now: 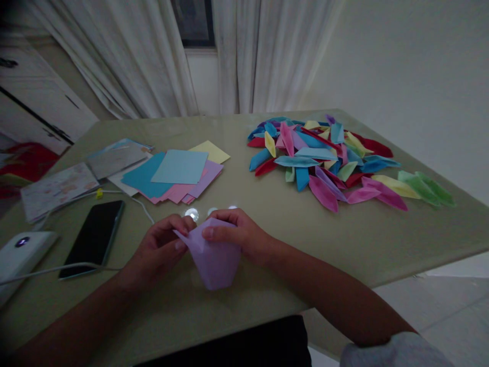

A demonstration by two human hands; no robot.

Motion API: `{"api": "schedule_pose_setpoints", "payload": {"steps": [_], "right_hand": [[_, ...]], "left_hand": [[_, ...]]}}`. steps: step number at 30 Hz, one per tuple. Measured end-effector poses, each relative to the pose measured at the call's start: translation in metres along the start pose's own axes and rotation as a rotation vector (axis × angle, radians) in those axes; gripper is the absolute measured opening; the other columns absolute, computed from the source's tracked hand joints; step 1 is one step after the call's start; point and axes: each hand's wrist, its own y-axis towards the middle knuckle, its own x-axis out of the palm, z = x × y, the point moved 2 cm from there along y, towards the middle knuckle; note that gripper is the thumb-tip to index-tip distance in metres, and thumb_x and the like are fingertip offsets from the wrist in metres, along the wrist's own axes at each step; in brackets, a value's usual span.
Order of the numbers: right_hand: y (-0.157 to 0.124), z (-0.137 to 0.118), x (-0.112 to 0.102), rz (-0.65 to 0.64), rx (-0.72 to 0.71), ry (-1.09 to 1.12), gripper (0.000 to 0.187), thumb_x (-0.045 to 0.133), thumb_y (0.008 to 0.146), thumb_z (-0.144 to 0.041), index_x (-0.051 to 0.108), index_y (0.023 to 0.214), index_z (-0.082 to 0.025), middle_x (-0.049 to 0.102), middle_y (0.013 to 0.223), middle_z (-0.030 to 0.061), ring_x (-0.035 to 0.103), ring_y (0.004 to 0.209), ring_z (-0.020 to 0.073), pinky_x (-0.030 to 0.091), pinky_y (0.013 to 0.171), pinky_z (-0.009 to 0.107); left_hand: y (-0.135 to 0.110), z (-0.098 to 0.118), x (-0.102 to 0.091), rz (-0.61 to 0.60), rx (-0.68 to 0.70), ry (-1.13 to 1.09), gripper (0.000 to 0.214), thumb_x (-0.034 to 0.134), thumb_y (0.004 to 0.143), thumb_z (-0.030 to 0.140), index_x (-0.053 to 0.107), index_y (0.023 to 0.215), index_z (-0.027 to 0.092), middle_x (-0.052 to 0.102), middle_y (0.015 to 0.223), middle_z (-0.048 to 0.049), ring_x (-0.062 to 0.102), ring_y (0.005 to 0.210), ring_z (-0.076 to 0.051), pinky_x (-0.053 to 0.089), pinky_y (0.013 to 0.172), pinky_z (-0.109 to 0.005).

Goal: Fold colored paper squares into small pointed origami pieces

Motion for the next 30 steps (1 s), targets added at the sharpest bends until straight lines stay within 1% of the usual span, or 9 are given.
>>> {"api": "schedule_pose_setpoints", "payload": {"steps": [4, 8, 10, 13, 16, 19, 21, 24, 30], "right_hand": [[0.003, -0.002, -0.003, 0.032, -0.105, 0.011, 0.041, 0.098, 0.073, -0.049, 0.072, 0.083, -0.018, 0.065, 0.071, -0.0028, 0.055, 0.061, 0.0103, 0.04, 0.056, 0.021], [0.004, -0.003, -0.002, -0.044, -0.175, -0.07, 0.033, 0.098, 0.077, -0.042, 0.077, 0.082, -0.017, 0.069, 0.079, -0.0003, 0.06, 0.071, 0.0116, 0.046, 0.065, 0.023], [0.005, -0.003, 0.0, -0.077, -0.167, -0.081, 0.03, 0.098, 0.078, -0.038, 0.078, 0.082, -0.017, 0.07, 0.079, -0.0006, 0.061, 0.071, 0.0116, 0.047, 0.066, 0.023], [0.005, -0.004, 0.003, -0.071, -0.184, -0.056, 0.033, 0.103, 0.071, -0.03, 0.075, 0.086, -0.019, 0.071, 0.08, -0.0026, 0.063, 0.07, 0.0117, 0.049, 0.065, 0.023], [0.005, -0.004, 0.003, -0.03, -0.241, -0.071, 0.04, 0.105, 0.067, -0.028, 0.07, 0.085, -0.02, 0.07, 0.079, -0.0042, 0.062, 0.069, 0.0114, 0.05, 0.065, 0.024], [0.006, -0.004, 0.002, 0.0, -0.315, -0.169, 0.037, 0.103, 0.072, -0.032, 0.069, 0.08, -0.02, 0.067, 0.078, -0.0035, 0.059, 0.068, 0.0116, 0.048, 0.063, 0.025], [0.006, -0.006, 0.0, 0.042, -0.43, -0.275, 0.035, 0.101, 0.074, -0.033, 0.069, 0.078, -0.02, 0.066, 0.083, -0.0019, 0.06, 0.074, 0.0131, 0.048, 0.067, 0.027], [0.003, -0.009, -0.003, 0.132, -0.607, -0.475, 0.029, 0.099, 0.078, -0.031, 0.072, 0.08, -0.021, 0.065, 0.092, 0.0003, 0.062, 0.085, 0.0163, 0.049, 0.076, 0.031], [-0.001, -0.012, -0.003, 0.127, -0.692, -0.659, 0.019, 0.088, 0.09, -0.027, 0.078, 0.105, -0.025, 0.074, 0.11, 0.0052, 0.068, 0.102, 0.0217, 0.05, 0.087, 0.037]], "left_hand": [[0.003, 0.0, 0.001, -0.013, 0.013, -0.025, 0.014, 0.093, 0.086, 0.028, 0.081, 0.092, 0.023, 0.071, 0.096, -0.0024, 0.065, 0.085, -0.014, 0.054, 0.075, -0.022], [0.003, 0.0, 0.003, -0.037, -0.021, 0.002, 0.013, 0.089, 0.09, 0.03, 0.08, 0.093, 0.021, 0.069, 0.106, -0.004, 0.065, 0.092, -0.015, 0.055, 0.079, -0.023], [0.002, -0.002, 0.004, -0.056, -0.077, 0.008, 0.013, 0.087, 0.093, 0.031, 0.08, 0.099, 0.023, 0.069, 0.104, -0.0032, 0.065, 0.092, -0.014, 0.055, 0.08, -0.022], [0.001, -0.008, 0.004, -0.09, -0.131, 0.007, 0.023, 0.088, 0.092, 0.028, 0.077, 0.112, 0.027, 0.071, 0.102, -0.002, 0.068, 0.093, -0.014, 0.055, 0.08, -0.022], [0.003, -0.009, 0.003, -0.033, -0.043, 0.068, 0.032, 0.091, 0.089, 0.026, 0.075, 0.116, 0.03, 0.071, 0.112, -0.0029, 0.069, 0.103, -0.017, 0.057, 0.086, -0.024], [0.005, -0.003, 0.003, 0.052, 0.09, 0.203, 0.02, 0.093, 0.086, 0.024, 0.078, 0.1, 0.025, 0.071, 0.113, -0.0032, 0.068, 0.108, -0.017, 0.055, 0.094, -0.024], [0.005, 0.001, 0.005, 0.037, 0.078, 0.252, 0.011, 0.09, 0.091, 0.028, 0.081, 0.094, 0.023, 0.073, 0.1, -0.0035, 0.069, 0.096, -0.015, 0.056, 0.086, -0.023], [0.003, 0.003, 0.009, 0.022, 0.001, 0.248, 0.022, 0.083, 0.097, 0.043, 0.084, 0.099, 0.022, 0.077, 0.09, -0.0051, 0.069, 0.081, -0.016, 0.056, 0.074, -0.024], [0.004, 0.001, 0.005, 0.204, -0.041, 0.316, 0.021, 0.086, 0.094, 0.04, 0.08, 0.09, 0.02, 0.075, 0.082, -0.0022, 0.064, 0.073, -0.013, 0.05, 0.065, -0.02]]}}
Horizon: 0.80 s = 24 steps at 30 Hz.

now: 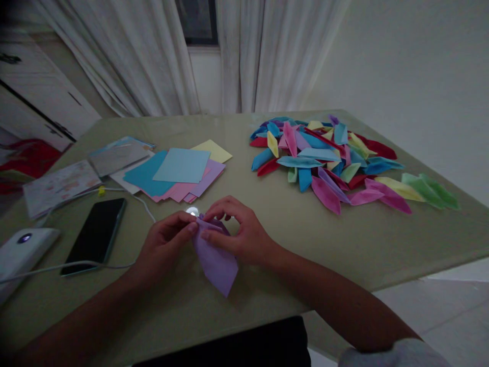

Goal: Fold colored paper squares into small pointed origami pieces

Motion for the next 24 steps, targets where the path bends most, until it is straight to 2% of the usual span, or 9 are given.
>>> {"api": "schedule_pose_setpoints", "payload": {"steps": [2, 6, 10, 12, 16, 24], "right_hand": [[0.0, 0.001, 0.0, 0.019, 0.048, 0.013, 0.02, 0.086, 0.092, -0.028, 0.077, 0.11, -0.025, 0.076, 0.108, 0.0047, 0.069, 0.102, 0.0215, 0.05, 0.087, 0.037], [0.002, 0.003, 0.0, 0.047, 0.148, 0.198, 0.032, 0.09, 0.089, -0.032, 0.072, 0.114, -0.025, 0.077, 0.108, 0.0032, 0.072, 0.097, 0.0197, 0.054, 0.086, 0.035], [0.003, 0.004, 0.0, 0.043, 0.199, 0.26, 0.018, 0.081, 0.098, -0.041, 0.079, 0.103, -0.024, 0.079, 0.103, 0.0041, 0.072, 0.097, 0.019, 0.055, 0.087, 0.034], [0.003, 0.006, 0.0, 0.043, 0.214, 0.273, 0.016, 0.082, 0.098, -0.039, 0.08, 0.099, -0.024, 0.079, 0.1, 0.0034, 0.071, 0.094, 0.0183, 0.055, 0.085, 0.033], [0.003, 0.009, 0.001, 0.064, 0.152, 0.215, 0.015, 0.089, 0.091, -0.03, 0.077, 0.097, -0.023, 0.075, 0.093, 0.0004, 0.068, 0.085, 0.0153, 0.053, 0.079, 0.03], [-0.002, -0.002, 0.005, 0.052, 0.116, 0.006, 0.018, 0.083, 0.093, -0.024, 0.071, 0.106, -0.022, 0.072, 0.092, 0.0014, 0.065, 0.082, 0.0162, 0.053, 0.077, 0.032]], "left_hand": [[0.002, -0.001, -0.002, 0.04, 0.018, 0.01, 0.02, 0.084, 0.095, 0.04, 0.079, 0.09, 0.021, 0.073, 0.082, -0.0006, 0.062, 0.072, -0.012, 0.049, 0.064, -0.019], [0.003, -0.001, -0.004, 0.068, 0.049, -0.001, 0.019, 0.084, 0.095, 0.04, 0.077, 0.091, 0.022, 0.07, 0.082, 0.0011, 0.059, 0.071, -0.011, 0.047, 0.063, -0.018], [0.003, -0.001, -0.005, 0.08, 0.071, 0.01, 0.019, 0.085, 0.094, 0.04, 0.079, 0.091, 0.022, 0.071, 0.083, 0.0002, 0.061, 0.074, -0.012, 0.05, 0.067, -0.019], [0.003, -0.002, -0.004, 0.059, 0.057, 0.016, 0.019, 0.086, 0.093, 0.04, 0.081, 0.091, 0.022, 0.074, 0.084, -0.0011, 0.064, 0.075, -0.013, 0.052, 0.068, -0.021], [0.003, -0.001, -0.002, 0.025, 0.023, 0.018, 0.021, 0.087, 0.091, 0.042, 0.085, 0.097, 0.022, 0.081, 0.09, -0.0052, 0.07, 0.079, -0.017, 0.057, 0.069, -0.025], [0.002, 0.001, 0.001, 0.013, 0.024, 0.058, 0.021, 0.09, 0.088, 0.041, 0.084, 0.093, 0.021, 0.082, 0.088, -0.0057, 0.075, 0.078, -0.02, 0.061, 0.07, -0.029]]}}
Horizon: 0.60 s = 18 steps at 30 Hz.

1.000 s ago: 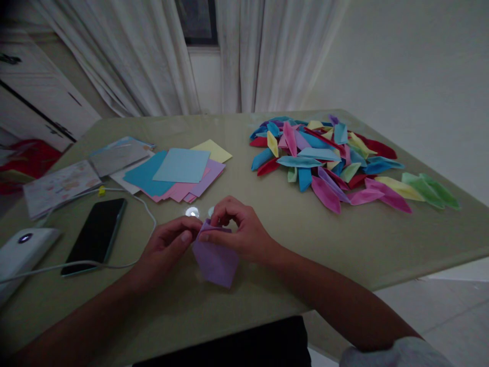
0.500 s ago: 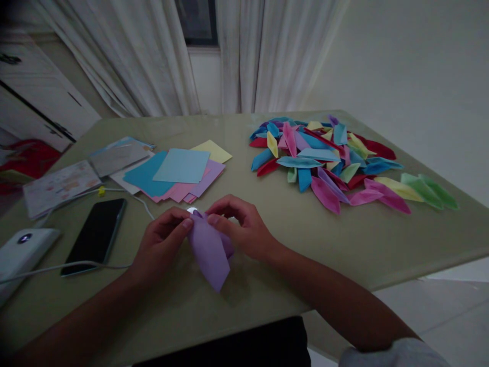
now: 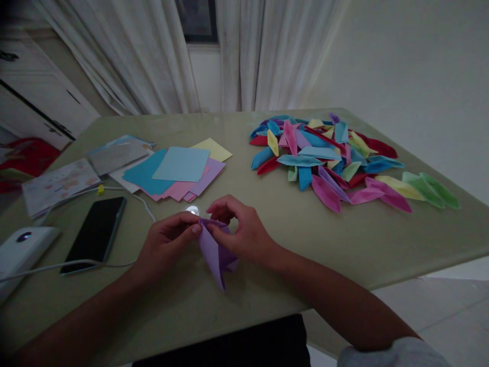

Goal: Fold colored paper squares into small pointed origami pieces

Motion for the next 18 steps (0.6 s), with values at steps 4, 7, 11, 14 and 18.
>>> {"api": "schedule_pose_setpoints", "payload": {"steps": [4, 7, 11, 14, 18], "right_hand": [[-0.001, -0.002, 0.0, -0.078, 0.045, 0.058, 0.01, 0.072, 0.101, -0.03, 0.074, 0.105, -0.021, 0.073, 0.095, 0.0024, 0.066, 0.086, 0.0168, 0.053, 0.08, 0.032], [0.0, 0.003, -0.001, -0.101, 0.145, 0.196, 0.019, 0.076, 0.099, -0.038, 0.073, 0.109, -0.022, 0.073, 0.099, 0.0024, 0.068, 0.089, 0.017, 0.054, 0.079, 0.03], [0.002, 0.008, 0.0, -0.062, 0.163, 0.183, 0.026, 0.089, 0.087, -0.031, 0.07, 0.102, -0.021, 0.072, 0.097, 0.0012, 0.068, 0.088, 0.0159, 0.055, 0.081, 0.03], [0.003, 0.008, 0.0, -0.034, 0.159, 0.149, 0.023, 0.088, 0.087, -0.031, 0.07, 0.098, -0.021, 0.072, 0.095, 0.0014, 0.068, 0.085, 0.0156, 0.055, 0.079, 0.03], [0.003, 0.009, 0.001, -0.053, 0.171, 0.131, 0.022, 0.087, 0.087, -0.033, 0.073, 0.098, -0.021, 0.073, 0.092, 0.0011, 0.066, 0.08, 0.015, 0.054, 0.075, 0.029]], "left_hand": [[-0.002, -0.001, -0.001, 0.03, 0.03, 0.1, 0.017, 0.085, 0.094, 0.039, 0.083, 0.093, 0.022, 0.081, 0.085, -0.0034, 0.074, 0.074, -0.018, 0.058, 0.067, -0.025], [-0.004, 0.0, -0.002, 0.058, 0.081, 0.194, 0.016, 0.081, 0.098, 0.039, 0.084, 0.095, 0.023, 0.08, 0.085, -0.0022, 0.073, 0.075, -0.017, 0.056, 0.066, -0.024], [-0.005, 0.0, -0.002, 0.039, 0.12, 0.232, 0.016, 0.078, 0.1, 0.038, 0.086, 0.103, 0.025, 0.082, 0.091, -0.0029, 0.074, 0.078, -0.018, 0.057, 0.068, -0.026], [-0.004, 0.0, -0.002, 0.034, 0.118, 0.22, 0.015, 0.082, 0.096, 0.037, 0.087, 0.103, 0.025, 0.084, 0.094, -0.0043, 0.076, 0.081, -0.02, 0.059, 0.07, -0.028], [-0.002, 0.001, -0.002, 0.101, 0.065, 0.173, 0.015, 0.084, 0.094, 0.038, 0.087, 0.094, 0.023, 0.084, 0.087, -0.0043, 0.075, 0.076, -0.02, 0.059, 0.067, -0.028]]}}
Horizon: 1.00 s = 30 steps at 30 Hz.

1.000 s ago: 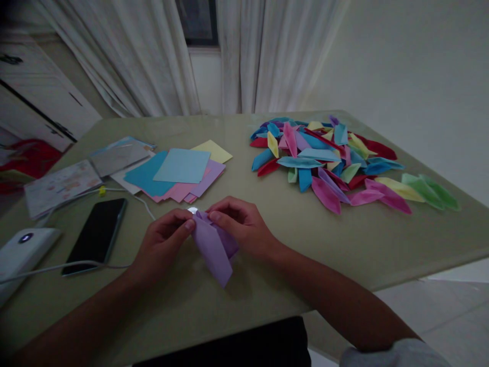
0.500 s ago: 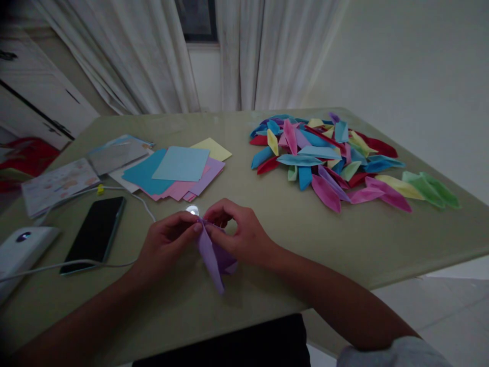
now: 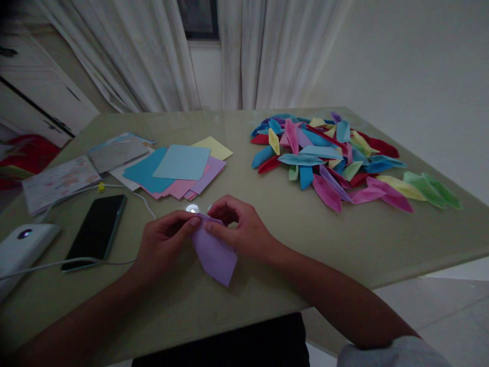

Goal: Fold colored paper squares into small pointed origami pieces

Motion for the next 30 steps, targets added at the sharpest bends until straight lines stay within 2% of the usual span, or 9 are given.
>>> {"api": "schedule_pose_setpoints", "payload": {"steps": [6, 8, 11, 13, 15, 20, 22, 27, 30], "right_hand": [[0.001, 0.002, -0.002, -0.004, 0.051, -0.02, 0.023, 0.086, 0.088, -0.036, 0.076, 0.1, -0.02, 0.074, 0.089, 0.0014, 0.066, 0.078, 0.0153, 0.052, 0.07, 0.028], [0.002, 0.005, -0.003, -0.077, 0.124, 0.021, 0.027, 0.087, 0.087, -0.038, 0.076, 0.102, -0.019, 0.074, 0.089, 0.0014, 0.066, 0.076, 0.015, 0.05, 0.066, 0.027], [0.006, 0.012, -0.007, -0.16, 0.211, 0.024, 0.025, 0.086, 0.087, -0.039, 0.074, 0.091, -0.017, 0.068, 0.076, -0.0012, 0.06, 0.065, 0.0128, 0.043, 0.056, 0.024], [0.011, 0.015, -0.014, -0.102, 0.199, 0.013, 0.024, 0.086, 0.086, -0.037, 0.073, 0.09, -0.018, 0.066, 0.073, -0.0024, 0.059, 0.063, 0.0122, 0.042, 0.055, 0.024], [0.018, 0.017, -0.023, 0.004, 0.152, 0.028, 0.026, 0.089, 0.083, -0.035, 0.073, 0.096, -0.019, 0.07, 0.08, -0.0014, 0.065, 0.069, 0.0136, 0.049, 0.06, 0.025], [0.034, 0.02, -0.044, 0.128, 0.082, 0.095, 0.047, 0.098, 0.071, -0.032, 0.072, 0.11, -0.023, 0.077, 0.091, 0.0009, 0.074, 0.083, 0.0183, 0.061, 0.078, 0.032], [0.038, 0.023, -0.049, 0.197, 0.051, 0.11, 0.049, 0.1, 0.068, -0.033, 0.071, 0.106, -0.024, 0.078, 0.094, 0.002, 0.076, 0.089, 0.0199, 0.062, 0.084, 0.035], [0.044, 0.03, -0.049, 0.263, 0.026, 0.133, 0.05, 0.1, 0.065, -0.036, 0.064, 0.097, -0.025, 0.075, 0.087, -0.0003, 0.074, 0.084, 0.0201, 0.063, 0.082, 0.037], [0.046, 0.03, -0.045, 0.289, -0.056, 0.107, 0.046, 0.1, 0.064, -0.038, 0.066, 0.091, -0.023, 0.074, 0.089, -0.0002, 0.072, 0.086, 0.0181, 0.062, 0.087, 0.035]], "left_hand": [[0.004, 0.003, 0.001, 0.037, -0.069, -0.089, 0.02, 0.088, 0.087, 0.041, 0.084, 0.087, 0.021, 0.08, 0.08, -0.0037, 0.071, 0.069, -0.018, 0.055, 0.061, -0.027], [0.005, 0.002, -0.001, 0.102, -0.058, -0.083, 0.022, 0.087, 0.087, 0.042, 0.082, 0.089, 0.02, 0.079, 0.081, -0.0034, 0.069, 0.07, -0.018, 0.055, 0.062, -0.027], [0.009, -0.004, -0.006, 0.251, -0.015, -0.095, 0.023, 0.085, 0.089, 0.041, 0.077, 0.092, 0.02, 0.075, 0.084, -0.0016, 0.066, 0.072, -0.015, 0.053, 0.064, -0.025], [0.012, -0.009, -0.009, 0.267, -0.005, -0.141, 0.022, 0.083, 0.091, 0.04, 0.074, 0.094, 0.021, 0.072, 0.084, 0.0005, 0.065, 0.071, -0.014, 0.054, 0.066, -0.025], [0.017, -0.014, -0.01, 0.231, -0.006, -0.173, 0.021, 0.081, 0.092, 0.039, 0.071, 0.095, 0.021, 0.07, 0.08, 0.0019, 0.065, 0.068, -0.014, 0.055, 0.067, -0.025], [0.027, -0.018, -0.016, 0.27, -0.037, -0.166, 0.034, 0.087, 0.084, 0.043, 0.064, 0.095, 0.021, 0.07, 0.08, 0.0027, 0.069, 0.066, -0.014, 0.057, 0.065, -0.025], [0.03, -0.018, -0.017, 0.278, -0.029, -0.179, 0.039, 0.088, 0.083, 0.045, 0.061, 0.098, 0.021, 0.07, 0.083, 0.0032, 0.071, 0.067, -0.014, 0.058, 0.065, -0.026], [0.037, -0.015, -0.018, 0.255, 0.046, -0.186, 0.052, 0.092, 0.076, 0.046, 0.055, 0.105, 0.024, 0.072, 0.092, 0.0031, 0.075, 0.071, -0.014, 0.063, 0.07, -0.028], [0.039, -0.013, -0.018, 0.23, 0.092, -0.165, 0.051, 0.092, 0.077, 0.047, 0.06, 0.109, 0.022, 0.075, 0.096, -0.0008, 0.076, 0.074, -0.016, 0.065, 0.075, -0.032]]}}
